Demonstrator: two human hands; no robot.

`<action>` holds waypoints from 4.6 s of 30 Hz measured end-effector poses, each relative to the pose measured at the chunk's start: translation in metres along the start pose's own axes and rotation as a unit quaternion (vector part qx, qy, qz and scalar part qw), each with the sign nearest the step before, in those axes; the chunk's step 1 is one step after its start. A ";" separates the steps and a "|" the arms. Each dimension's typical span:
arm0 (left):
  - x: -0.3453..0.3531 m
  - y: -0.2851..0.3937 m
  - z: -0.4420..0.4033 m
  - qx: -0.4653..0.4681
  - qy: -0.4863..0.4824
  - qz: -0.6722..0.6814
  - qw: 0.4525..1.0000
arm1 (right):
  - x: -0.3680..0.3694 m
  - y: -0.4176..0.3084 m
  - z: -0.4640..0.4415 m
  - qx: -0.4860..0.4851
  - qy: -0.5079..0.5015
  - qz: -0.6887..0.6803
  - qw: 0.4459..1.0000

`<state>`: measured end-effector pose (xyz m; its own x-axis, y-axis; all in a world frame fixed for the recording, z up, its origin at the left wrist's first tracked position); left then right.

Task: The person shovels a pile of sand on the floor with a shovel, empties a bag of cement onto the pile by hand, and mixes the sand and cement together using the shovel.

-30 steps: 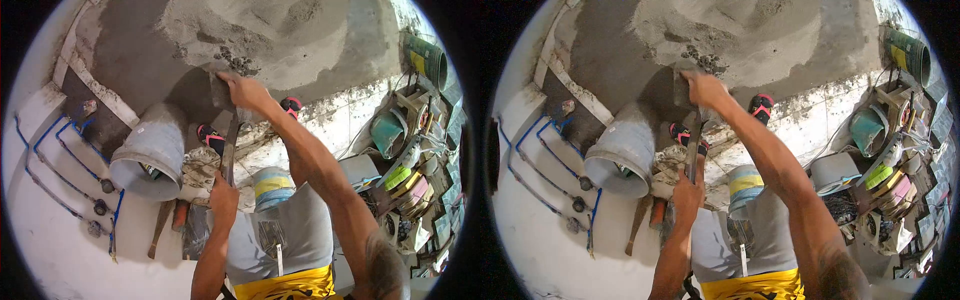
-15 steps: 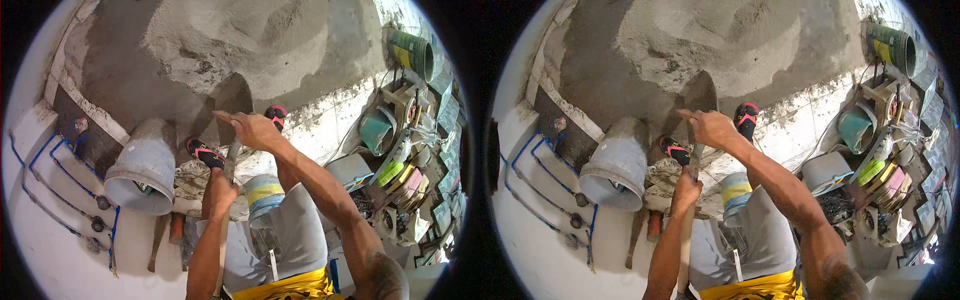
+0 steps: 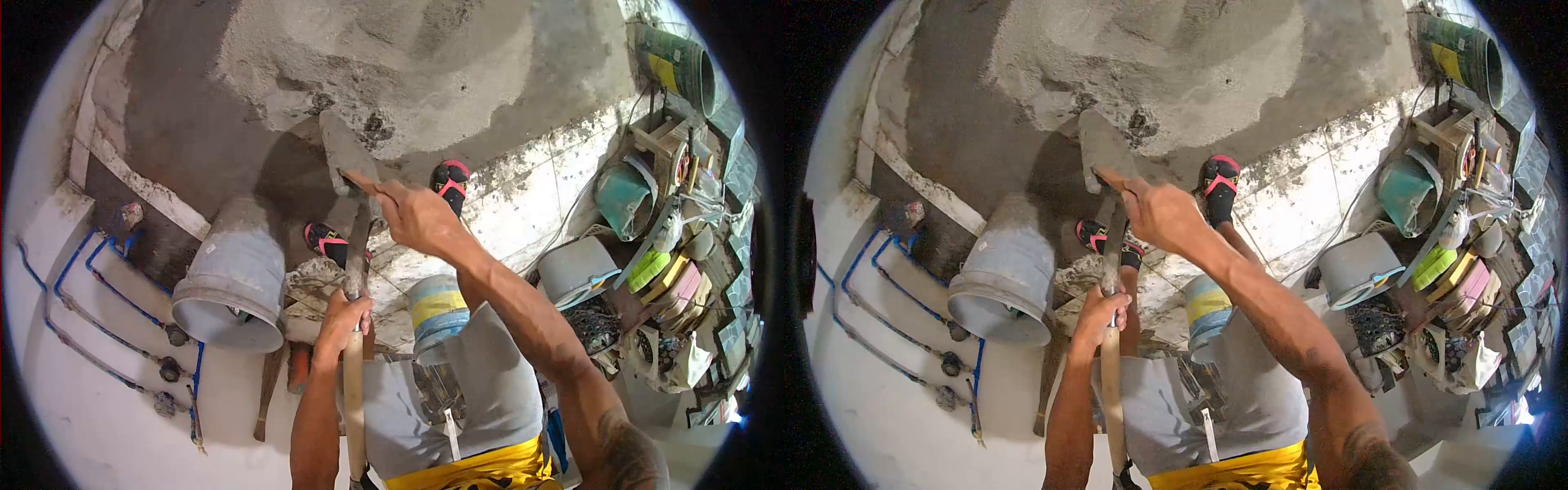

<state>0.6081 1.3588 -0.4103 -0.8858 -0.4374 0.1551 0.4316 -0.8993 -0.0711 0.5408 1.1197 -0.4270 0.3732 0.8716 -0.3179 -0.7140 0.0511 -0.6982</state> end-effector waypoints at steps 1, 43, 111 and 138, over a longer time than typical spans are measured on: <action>0.000 -0.001 0.000 0.000 0.007 -0.008 1.000 | 0.009 0.013 -0.018 0.008 0.003 0.034 0.999; 0.034 0.009 0.015 0.131 0.093 -0.183 0.970 | -0.061 0.087 0.065 0.132 0.033 -0.085 0.987; 0.182 0.031 0.356 0.199 -0.150 0.097 0.964 | -0.255 -0.097 0.190 -0.161 0.210 -0.026 0.964; 0.191 0.044 0.383 0.226 -0.018 0.018 0.974 | -0.305 -0.129 0.264 -0.049 0.171 0.002 0.984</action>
<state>0.5229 1.2373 -0.0067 -0.8654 -0.4609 0.1965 0.5009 -0.7862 0.3620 0.3624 0.9763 -0.0711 0.5599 0.6556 -0.5066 -0.6618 -0.0140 -0.7495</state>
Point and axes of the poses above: each hand's wrist, its own z-axis away from the middle knuckle, its own x-axis out of the palm, y = z × x, the point moved 5 cm from there along -z, towards the middle knuckle, and after that the axes turned 7 degrees about -z, right-handed, at the moved point
